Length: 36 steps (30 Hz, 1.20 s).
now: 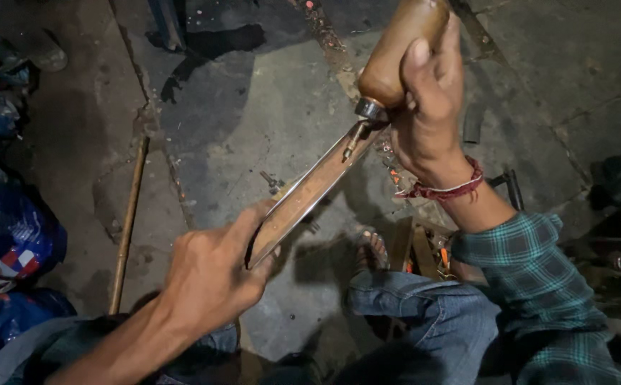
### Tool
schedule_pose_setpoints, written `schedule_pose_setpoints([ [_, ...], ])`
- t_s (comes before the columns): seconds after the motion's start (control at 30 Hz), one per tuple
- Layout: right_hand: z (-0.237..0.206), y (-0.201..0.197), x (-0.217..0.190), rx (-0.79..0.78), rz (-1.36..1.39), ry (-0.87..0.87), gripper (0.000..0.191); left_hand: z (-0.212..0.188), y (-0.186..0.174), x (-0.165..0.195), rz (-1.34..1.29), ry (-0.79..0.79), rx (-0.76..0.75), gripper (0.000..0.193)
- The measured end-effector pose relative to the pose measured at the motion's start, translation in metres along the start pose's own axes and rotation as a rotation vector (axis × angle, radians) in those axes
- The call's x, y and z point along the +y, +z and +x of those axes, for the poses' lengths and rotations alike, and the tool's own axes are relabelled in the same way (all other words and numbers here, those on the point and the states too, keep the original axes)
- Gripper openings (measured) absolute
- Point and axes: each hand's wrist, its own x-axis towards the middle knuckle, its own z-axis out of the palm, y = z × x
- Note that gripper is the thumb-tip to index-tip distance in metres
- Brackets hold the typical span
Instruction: The person sits on the floor and works on a bicycle wheel. They use a brush to clean the rim and then apply a liquid from a bottle onto the rim, spreading it along the surface.
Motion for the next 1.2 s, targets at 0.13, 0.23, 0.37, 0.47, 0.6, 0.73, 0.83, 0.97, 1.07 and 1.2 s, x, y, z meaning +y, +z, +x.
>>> schedule_pose_setpoints([
  [0.13, -0.0031, 0.0033, -0.0044, -0.011, 0.021, 0.021, 0.07, -0.0032, -0.0021, 0.0068, 0.015, 0.034, 0.035, 0.06],
  [0.23, 0.0005, 0.0043, -0.0063, -0.016, 0.031, 0.03, 0.071, -0.004, -0.0032, 0.0085, 0.002, 0.03, 0.048, 0.056],
  [0.37, -0.001, 0.0059, -0.0049, 0.023, 0.015, 0.017, 0.071, -0.0044, -0.0049, 0.0075, -0.01, 0.036, 0.035, 0.062],
  [0.47, -0.0036, 0.005, -0.0025, 0.016, 0.023, 0.019, 0.073, -0.0048, -0.0043, 0.0065, -0.009, 0.024, 0.013, 0.06],
  [0.6, -0.0047, 0.0011, -0.0015, -0.008, 0.027, 0.019, 0.072, -0.0065, -0.0036, 0.0068, -0.029, 0.041, 0.044, 0.063],
  [0.73, -0.0069, 0.0, -0.0002, 0.003, 0.03, 0.016, 0.072, -0.0065, -0.0037, 0.0071, -0.018, 0.037, 0.038, 0.065],
  [0.83, -0.0067, -0.0005, 0.0, 0.008, 0.024, 0.022, 0.073, -0.0046, -0.0026, 0.0069, -0.032, 0.018, 0.004, 0.069],
  [0.97, -0.006, -0.0019, -0.0012, 0.005, 0.025, 0.044, 0.08, -0.004, -0.0003, 0.0055, -0.047, 0.01, -0.031, 0.072],
  [1.07, -0.0059, -0.0005, -0.0005, -0.004, 0.024, 0.043, 0.079, -0.0054, 0.001, 0.004, -0.036, 0.038, 0.01, 0.059],
  [1.2, -0.0056, 0.0014, -0.0021, -0.007, 0.022, 0.047, 0.077, -0.0057, 0.0018, 0.0025, -0.068, 0.06, 0.029, 0.059],
])
